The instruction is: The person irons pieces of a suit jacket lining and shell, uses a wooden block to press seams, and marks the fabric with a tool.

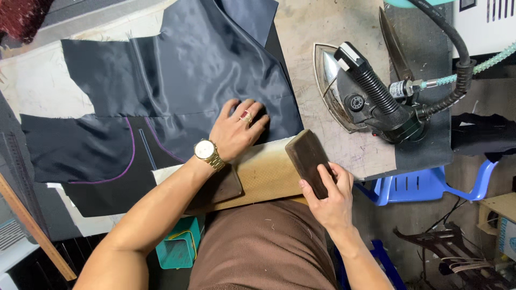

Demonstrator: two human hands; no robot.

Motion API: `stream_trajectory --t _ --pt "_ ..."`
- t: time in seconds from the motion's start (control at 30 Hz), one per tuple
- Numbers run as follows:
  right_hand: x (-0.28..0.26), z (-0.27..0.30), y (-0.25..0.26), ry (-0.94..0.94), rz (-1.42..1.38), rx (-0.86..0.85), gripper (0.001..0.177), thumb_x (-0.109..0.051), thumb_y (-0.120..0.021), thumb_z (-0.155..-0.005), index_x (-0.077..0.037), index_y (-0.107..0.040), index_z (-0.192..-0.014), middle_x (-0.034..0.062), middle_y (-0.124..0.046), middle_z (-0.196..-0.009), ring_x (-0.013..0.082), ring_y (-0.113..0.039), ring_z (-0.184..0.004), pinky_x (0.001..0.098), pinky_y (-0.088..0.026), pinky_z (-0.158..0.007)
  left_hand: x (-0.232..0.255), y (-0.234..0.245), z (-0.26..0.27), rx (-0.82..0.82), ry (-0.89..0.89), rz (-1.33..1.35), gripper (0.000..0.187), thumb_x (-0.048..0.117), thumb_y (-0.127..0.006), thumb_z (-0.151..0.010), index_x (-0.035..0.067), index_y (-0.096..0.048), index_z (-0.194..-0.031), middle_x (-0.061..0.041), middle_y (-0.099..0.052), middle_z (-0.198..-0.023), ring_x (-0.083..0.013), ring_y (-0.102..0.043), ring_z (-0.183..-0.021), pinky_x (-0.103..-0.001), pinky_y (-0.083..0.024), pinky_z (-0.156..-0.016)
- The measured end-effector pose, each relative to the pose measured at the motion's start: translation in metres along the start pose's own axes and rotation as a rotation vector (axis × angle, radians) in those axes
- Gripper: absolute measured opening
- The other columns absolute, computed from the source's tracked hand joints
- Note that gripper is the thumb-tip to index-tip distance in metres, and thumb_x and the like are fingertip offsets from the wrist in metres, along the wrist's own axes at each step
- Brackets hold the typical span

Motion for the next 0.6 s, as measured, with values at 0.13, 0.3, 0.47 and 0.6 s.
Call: stream_trajectory --t 0.13,0.3,0.47,0.6 --pt "-0.002 -0.001 -0.007 0.013 0.028 0.01 0.051 -0.034 -0.09 -0.077 -0.001 -0.074 -0.114 0.0181 -0.062 -0.118 0.0364 -0.061 -0.1 0.0454 -0.054 -0.087 -0.023 -0.001 -0.007 -0.015 0.185 -0.044 0.046 0.031 -0.086 -0.08 0.015 -0.068 -0.119 -0.016 -0.063 -0.125 -0.0369 -0.059 -0.12 -0.056 -0.04 -0.1" --pt "-0.006 -0.007 -0.011 0.018 0.035 0.03 0.049 -0.033 -0.09 -0.078 -0.001 -0.074 -0.11 0.0193 -0.06 -0.117 0.039 -0.06 -0.103 0.0486 -0.052 -0.09 -0.011 -0.006 -0.008 -0.072 0.145 0.009 0.048 0.04 -0.084 -0.085 0.017 -0.068 -0.124 -0.018 -0.061 -0.136 -0.0369 -0.055 -0.131 -0.061 -0.033 -0.108" --pt "-0.01 -0.017 -0.016 0.079 0.079 0.105 0.045 -0.031 -0.091 -0.075 -0.002 -0.075 -0.106 0.0194 -0.061 -0.117 0.0393 -0.06 -0.101 0.0488 -0.052 -0.09 -0.041 -0.009 -0.011 -0.042 0.277 -0.035 0.044 0.036 -0.078 -0.094 0.013 -0.066 -0.129 -0.021 -0.056 -0.139 -0.0405 -0.05 -0.134 -0.063 -0.03 -0.109" --pt "-0.017 -0.029 -0.029 0.175 0.105 0.177 0.04 -0.031 -0.09 -0.078 -0.004 -0.074 -0.103 0.0215 -0.061 -0.122 0.0405 -0.06 -0.106 0.0496 -0.051 -0.092 -0.04 -0.015 -0.012 -0.042 0.333 -0.049 0.044 0.03 -0.081 -0.091 0.013 -0.066 -0.13 -0.022 -0.056 -0.141 -0.0399 -0.049 -0.136 -0.062 -0.03 -0.111"
Point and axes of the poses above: each hand's wrist, its own z-axis away from the middle knuckle, its own y-axis out of the back of the hand, x = y × z, the point moved 2 cm from there along -z, towards the middle knuckle
